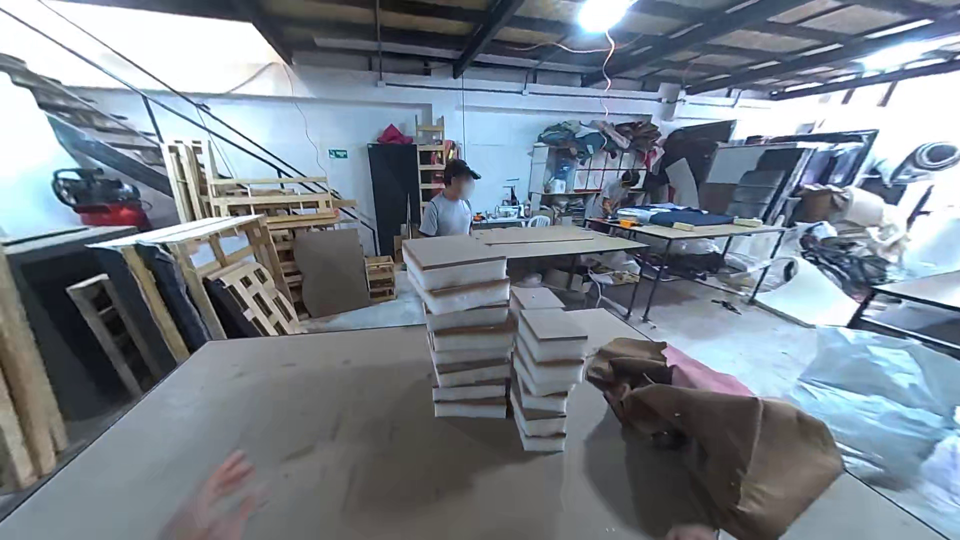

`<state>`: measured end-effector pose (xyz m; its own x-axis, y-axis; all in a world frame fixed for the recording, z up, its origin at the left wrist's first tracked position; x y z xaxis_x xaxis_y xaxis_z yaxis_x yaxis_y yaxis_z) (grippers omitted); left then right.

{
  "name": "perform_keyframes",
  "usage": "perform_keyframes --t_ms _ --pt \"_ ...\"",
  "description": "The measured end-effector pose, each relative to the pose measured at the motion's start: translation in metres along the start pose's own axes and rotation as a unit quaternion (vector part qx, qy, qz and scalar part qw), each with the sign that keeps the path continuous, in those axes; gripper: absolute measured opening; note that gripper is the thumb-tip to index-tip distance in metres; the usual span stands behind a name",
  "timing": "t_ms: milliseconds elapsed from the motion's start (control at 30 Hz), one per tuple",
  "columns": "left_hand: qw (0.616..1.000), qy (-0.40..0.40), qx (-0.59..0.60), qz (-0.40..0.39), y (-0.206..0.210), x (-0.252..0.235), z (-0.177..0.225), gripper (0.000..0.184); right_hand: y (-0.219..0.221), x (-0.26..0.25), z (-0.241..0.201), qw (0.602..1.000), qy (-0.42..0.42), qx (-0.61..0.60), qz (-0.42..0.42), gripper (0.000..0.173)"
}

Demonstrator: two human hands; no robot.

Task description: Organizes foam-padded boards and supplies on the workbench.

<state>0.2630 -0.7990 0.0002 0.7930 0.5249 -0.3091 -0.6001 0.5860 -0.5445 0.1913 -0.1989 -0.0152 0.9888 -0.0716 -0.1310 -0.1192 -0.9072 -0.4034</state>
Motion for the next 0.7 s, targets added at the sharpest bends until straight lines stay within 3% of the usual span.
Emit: perform_keyframes --t_ms 67,100,167,233,300,333,400,467,600,700 --pt "0.992 0.04 0.108 -0.052 0.067 -0.056 0.107 0.061 -0.032 -0.038 -0.051 0.993 -0.096 -0.01 0.068 0.032" --pt "0.989 0.035 0.133 -0.06 0.093 -0.075 0.157 0.06 -0.034 -0.062 -0.085 0.992 -0.113 0.028 0.055 0.034" --pt "0.983 -0.026 0.178 -0.042 0.138 -0.113 0.227 0.064 -0.001 -0.112 -0.137 0.979 -0.118 0.149 -0.069 0.041" --pt "0.954 -0.147 0.262 -0.003 0.171 -0.152 0.263 0.074 0.029 -0.142 -0.17 0.957 -0.126 0.236 -0.115 0.04" --pt "0.913 -0.226 0.337 0.034 0.198 -0.185 0.271 0.089 0.013 -0.151 -0.19 0.962 -0.133 0.237 -0.038 0.035" --pt "0.895 -0.247 0.367 0.057 0.213 -0.194 0.264 0.09 0.011 -0.157 -0.19 0.965 -0.134 0.225 -0.023 0.036" --pt "0.878 -0.264 0.39 0.087 0.241 -0.199 0.233 0.085 0.054 -0.172 -0.159 0.967 -0.113 0.197 -0.115 0.039" --pt "0.906 -0.25 0.333 0.078 0.274 -0.2 0.188 0.078 0.115 -0.156 -0.096 0.977 -0.077 0.136 -0.143 0.042" --pt "0.957 -0.225 0.174 -0.06 0.351 -0.169 0.081 0.047 0.211 -0.125 0.065 0.994 0.111 -0.016 -0.009 0.038" --pt "0.959 -0.202 0.062 -0.188 0.417 -0.161 0.017 0.045 0.259 -0.118 0.121 0.979 0.196 -0.042 0.033 0.037"
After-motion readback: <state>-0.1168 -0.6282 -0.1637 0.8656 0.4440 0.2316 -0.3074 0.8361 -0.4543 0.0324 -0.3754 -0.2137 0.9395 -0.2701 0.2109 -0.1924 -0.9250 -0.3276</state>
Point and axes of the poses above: each hand's wrist, its own x-axis away from the middle knuckle, its own y-axis out of the palm, z = x × y, the point moved 4 cm from there along -x, towards the middle knuckle, and after that the axes turned 9 degrees about z, right-handed, at the moved point
